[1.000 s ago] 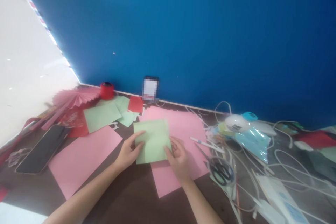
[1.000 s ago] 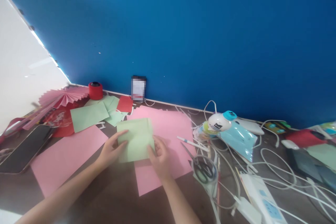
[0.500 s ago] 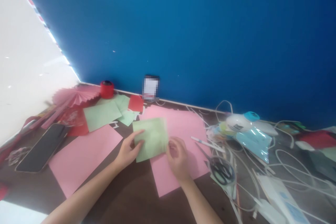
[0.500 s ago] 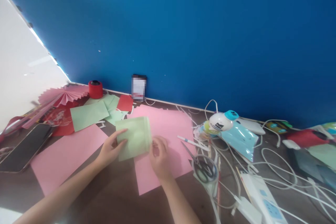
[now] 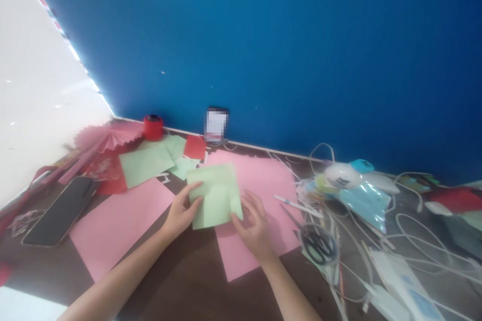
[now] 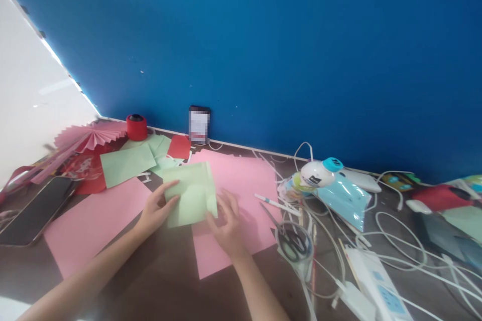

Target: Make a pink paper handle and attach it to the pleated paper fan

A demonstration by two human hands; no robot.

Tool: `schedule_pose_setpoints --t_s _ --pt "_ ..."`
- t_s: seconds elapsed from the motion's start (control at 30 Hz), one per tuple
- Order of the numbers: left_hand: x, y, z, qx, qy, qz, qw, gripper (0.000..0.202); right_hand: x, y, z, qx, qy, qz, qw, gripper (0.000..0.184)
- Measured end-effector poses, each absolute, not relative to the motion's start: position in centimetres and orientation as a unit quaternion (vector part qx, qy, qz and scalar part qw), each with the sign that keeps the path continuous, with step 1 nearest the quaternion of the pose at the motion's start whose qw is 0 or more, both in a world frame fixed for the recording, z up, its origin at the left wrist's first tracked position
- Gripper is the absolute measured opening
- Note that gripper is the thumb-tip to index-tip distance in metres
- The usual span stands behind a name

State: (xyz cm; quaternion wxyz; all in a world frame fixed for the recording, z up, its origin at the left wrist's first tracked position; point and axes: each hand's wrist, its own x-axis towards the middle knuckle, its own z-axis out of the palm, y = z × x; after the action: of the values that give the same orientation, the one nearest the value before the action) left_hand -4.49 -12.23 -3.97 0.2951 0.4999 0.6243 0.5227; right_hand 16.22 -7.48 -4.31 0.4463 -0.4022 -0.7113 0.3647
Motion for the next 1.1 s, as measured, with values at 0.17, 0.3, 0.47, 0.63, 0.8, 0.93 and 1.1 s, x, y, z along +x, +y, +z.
schedule_pose_setpoints --t_s 0.17,0.3,0.47,0.63,0.8,0.93,1.1 --pt "-4.7 -12.1 -4.4 0.500 0.622 0.527 0.291 0.036 16.4 -7.1 -4.7 -0.410 -0.722 0.293 0.475 0.029" --pt "-4.7 -12.1 -4.3 0.498 0.629 0.520 0.292 0.037 16.4 -7.0 -4.3 -0.422 -0.719 0.295 0.466 0.017" --pt "-4.6 -12.2 -3.8 0.496 0.643 0.503 0.295 0.038 16.1 -6.8 -3.9 -0.524 -0.589 0.423 0.447 0.023" --pt "-4.5 -12.1 -3.8 0.500 0.641 0.500 0.299 0.036 16.1 -6.8 -4.4 -0.483 -0.629 0.396 0.462 0.021" --pt "-4.6 -12.3 -3.9 0.534 0.618 0.487 0.310 0.038 16.0 -7.1 -4.6 -0.447 -0.714 0.338 0.420 0.026" --pt "-4.4 -12.6 -3.8 0.584 0.600 0.450 0.311 0.035 16.0 -6.8 -4.8 -0.483 -0.649 0.376 0.452 0.031" --pt "-4.4 -12.6 -3.7 0.581 0.606 0.426 0.337 0.037 16.6 -6.1 -4.6 -0.498 -0.522 0.512 0.466 0.035"
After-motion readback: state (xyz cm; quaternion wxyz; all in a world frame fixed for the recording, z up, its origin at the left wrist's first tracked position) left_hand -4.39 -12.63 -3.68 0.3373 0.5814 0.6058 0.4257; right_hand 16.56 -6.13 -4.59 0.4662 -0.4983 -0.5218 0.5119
